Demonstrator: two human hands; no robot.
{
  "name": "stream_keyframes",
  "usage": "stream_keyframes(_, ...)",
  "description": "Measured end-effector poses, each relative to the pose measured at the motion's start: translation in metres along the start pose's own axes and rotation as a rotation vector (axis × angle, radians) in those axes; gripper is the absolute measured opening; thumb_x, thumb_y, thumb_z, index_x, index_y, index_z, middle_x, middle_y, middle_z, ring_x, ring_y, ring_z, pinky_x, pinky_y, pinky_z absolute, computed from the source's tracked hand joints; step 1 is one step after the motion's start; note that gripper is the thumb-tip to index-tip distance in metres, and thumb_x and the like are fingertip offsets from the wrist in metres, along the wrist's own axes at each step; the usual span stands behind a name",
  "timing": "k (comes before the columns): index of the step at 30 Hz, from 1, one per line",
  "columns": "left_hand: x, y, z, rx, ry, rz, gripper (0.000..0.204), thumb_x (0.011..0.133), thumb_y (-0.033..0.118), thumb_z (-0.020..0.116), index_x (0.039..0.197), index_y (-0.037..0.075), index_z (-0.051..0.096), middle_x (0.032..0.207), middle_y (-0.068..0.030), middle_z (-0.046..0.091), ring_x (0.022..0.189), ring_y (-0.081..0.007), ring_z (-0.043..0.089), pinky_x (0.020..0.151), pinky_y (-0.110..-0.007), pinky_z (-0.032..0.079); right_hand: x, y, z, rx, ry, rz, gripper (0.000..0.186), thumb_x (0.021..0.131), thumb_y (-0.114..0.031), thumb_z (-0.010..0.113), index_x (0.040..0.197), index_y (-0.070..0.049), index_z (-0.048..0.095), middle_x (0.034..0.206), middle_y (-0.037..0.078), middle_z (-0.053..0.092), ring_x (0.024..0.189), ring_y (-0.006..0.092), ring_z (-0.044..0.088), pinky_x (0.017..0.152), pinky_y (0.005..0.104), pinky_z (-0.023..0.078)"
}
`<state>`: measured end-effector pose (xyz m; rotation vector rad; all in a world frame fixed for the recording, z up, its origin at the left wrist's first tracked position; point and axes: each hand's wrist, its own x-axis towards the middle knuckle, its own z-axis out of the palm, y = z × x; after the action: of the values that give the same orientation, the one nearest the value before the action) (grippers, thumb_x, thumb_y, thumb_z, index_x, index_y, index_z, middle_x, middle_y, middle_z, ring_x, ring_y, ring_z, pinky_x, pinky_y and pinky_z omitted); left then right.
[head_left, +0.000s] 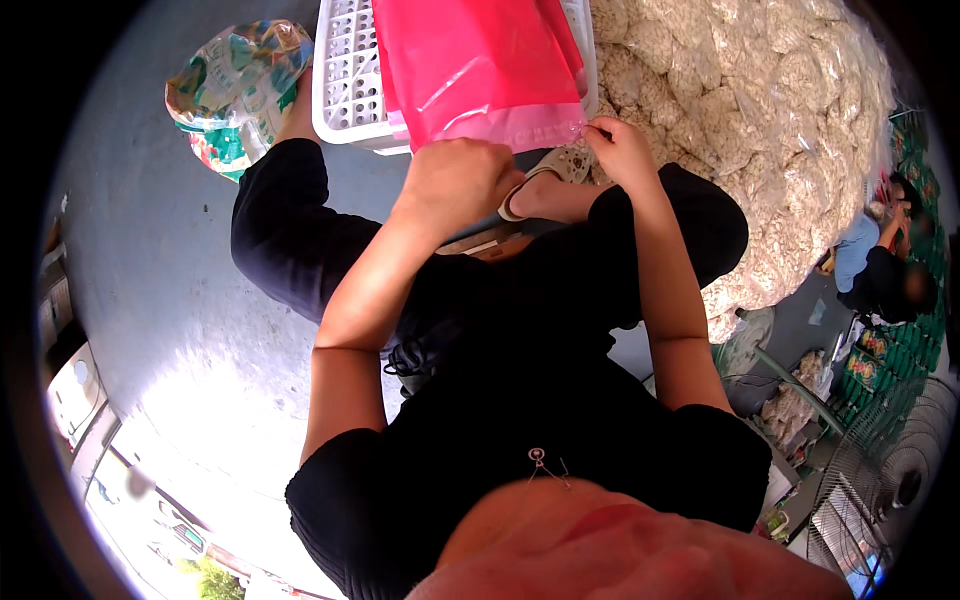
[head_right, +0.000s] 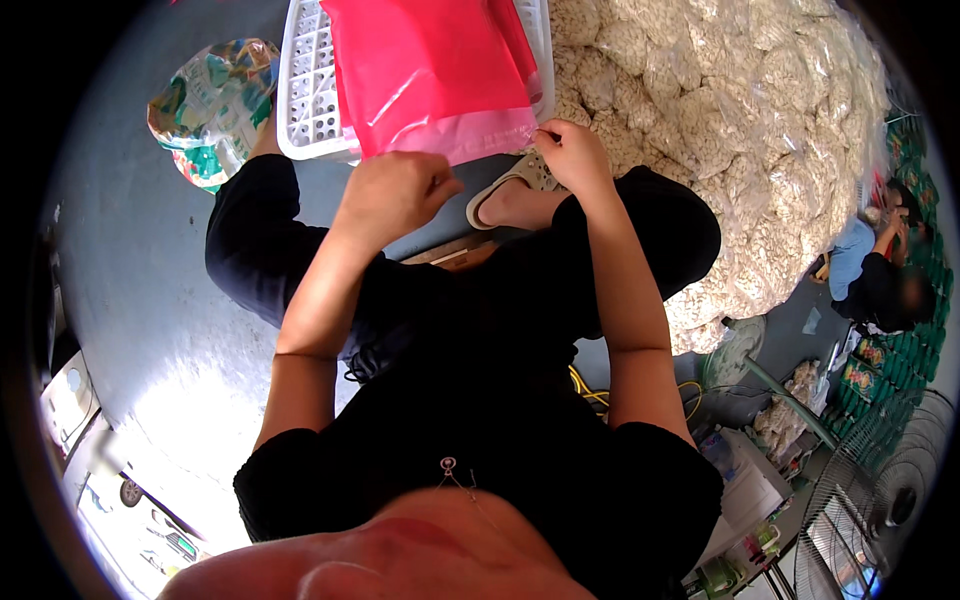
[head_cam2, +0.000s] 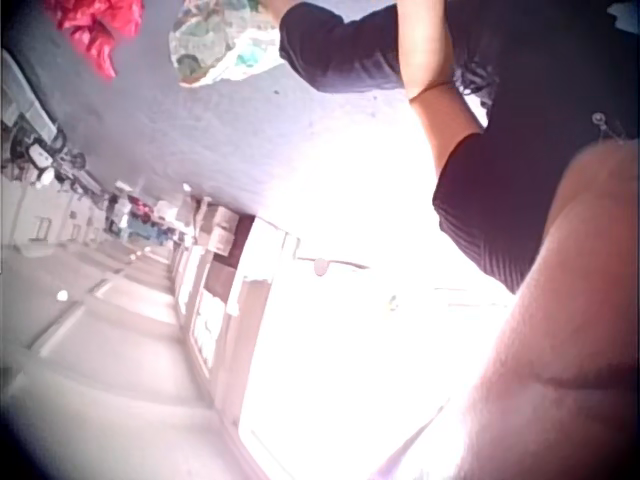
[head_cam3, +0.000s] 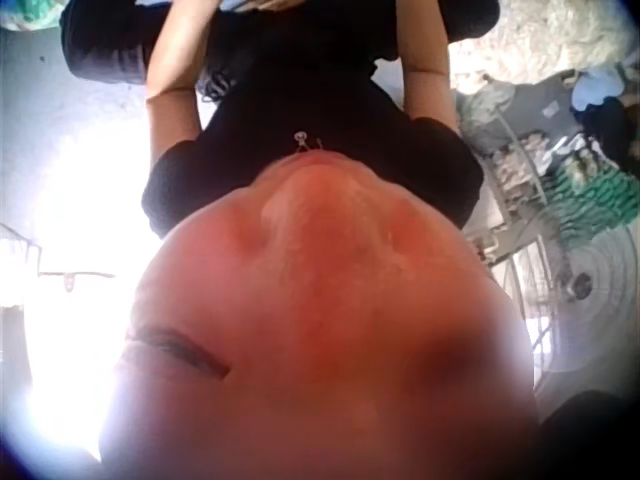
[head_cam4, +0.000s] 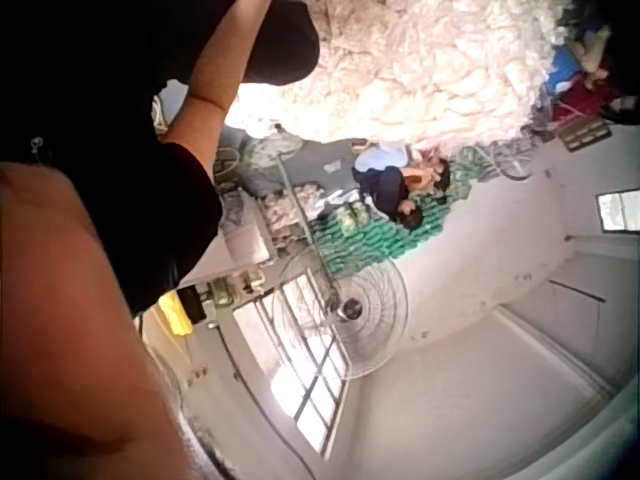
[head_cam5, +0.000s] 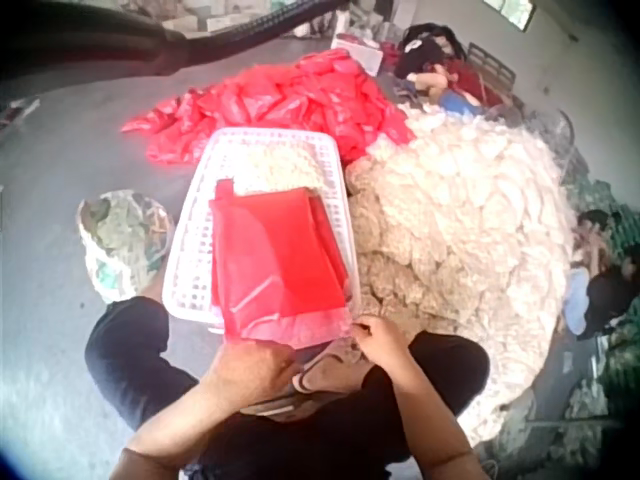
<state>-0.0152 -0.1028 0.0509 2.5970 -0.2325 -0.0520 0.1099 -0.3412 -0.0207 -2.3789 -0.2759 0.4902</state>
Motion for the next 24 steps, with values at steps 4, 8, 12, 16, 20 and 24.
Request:
stream_keyframes(4,0.071,0.014,0.07,-0.051,0.411,0.124,0.011,0.08,0.016,0.069,0.09,0.011,0.071,0.096,-0.0057,0.066,0.089,-0.0274,0.064,0.074,-0.041,0.053,-0.001,0.003,0.0,-0.205,0.143,-0.207,0.02,0.086,-0.021,0.065,0.092,-0.003,0.07,0.091,0.017,0.068,0.083,0.0362,0.065,0.072,0.0424,0.052)
stream_keyframes(8,0.103,0.004,0.104,-0.215,0.472,0.183,0.026,0.077,0.009,0.068,0.102,0.012,0.07,0.098,-0.005,0.065,0.099,-0.0269,0.06,0.084,-0.039,0.051,0.0,0.009,0.0,-0.283,0.151,-0.309,0.018,0.084,-0.019,0.065,0.088,-0.001,0.068,0.088,0.018,0.068,0.081,0.037,0.064,0.073,0.0442,0.051)
stream_keyframes(12,0.098,-0.004,0.115,-0.382,0.495,0.235,0.025,0.077,0.002,0.066,0.101,0.007,0.066,0.096,-0.0054,0.065,0.094,-0.0286,0.06,0.086,-0.039,0.049,-0.001,0.006,-0.004,-0.109,0.064,-0.247,0.02,0.086,-0.02,0.065,0.089,0.0,0.067,0.084,0.019,0.067,0.077,0.0365,0.064,0.069,0.0421,0.05)
stream_keyframes(16,0.047,-0.003,0.097,-0.932,0.353,0.095,0.007,0.09,-0.002,0.058,0.09,0.003,0.053,0.087,-0.0091,0.063,0.082,-0.0247,0.062,0.077,-0.033,0.049,0.001,0.009,-0.009,-0.007,-0.032,-0.145,0.022,0.087,-0.021,0.064,0.09,0.0,0.066,0.078,0.019,0.066,0.071,0.035,0.064,0.065,0.0392,0.049)
stream_keyframes(20,-0.033,-0.063,-0.001,-0.448,0.132,-0.132,0.008,0.089,0.002,0.056,0.094,0.008,0.059,0.076,-0.0106,0.067,0.072,-0.0256,0.069,0.063,-0.038,0.052,0.005,0.013,-0.013,-0.041,-0.096,-0.137,0.02,0.087,-0.021,0.065,0.092,-0.002,0.066,0.076,0.018,0.065,0.069,0.0327,0.064,0.063,0.0379,0.048)
stream_keyframes(24,-0.086,-0.174,-0.078,0.694,0.028,-1.006,0.022,0.088,0.03,0.063,0.102,0.012,0.063,0.096,-0.0088,0.067,0.087,-0.0286,0.068,0.066,-0.041,0.057,0.014,0.009,-0.03,-0.162,-0.292,-0.283,0.022,0.083,-0.023,0.07,0.092,-0.004,0.066,0.084,0.014,0.069,0.078,0.0298,0.066,0.069,0.0391,0.05)
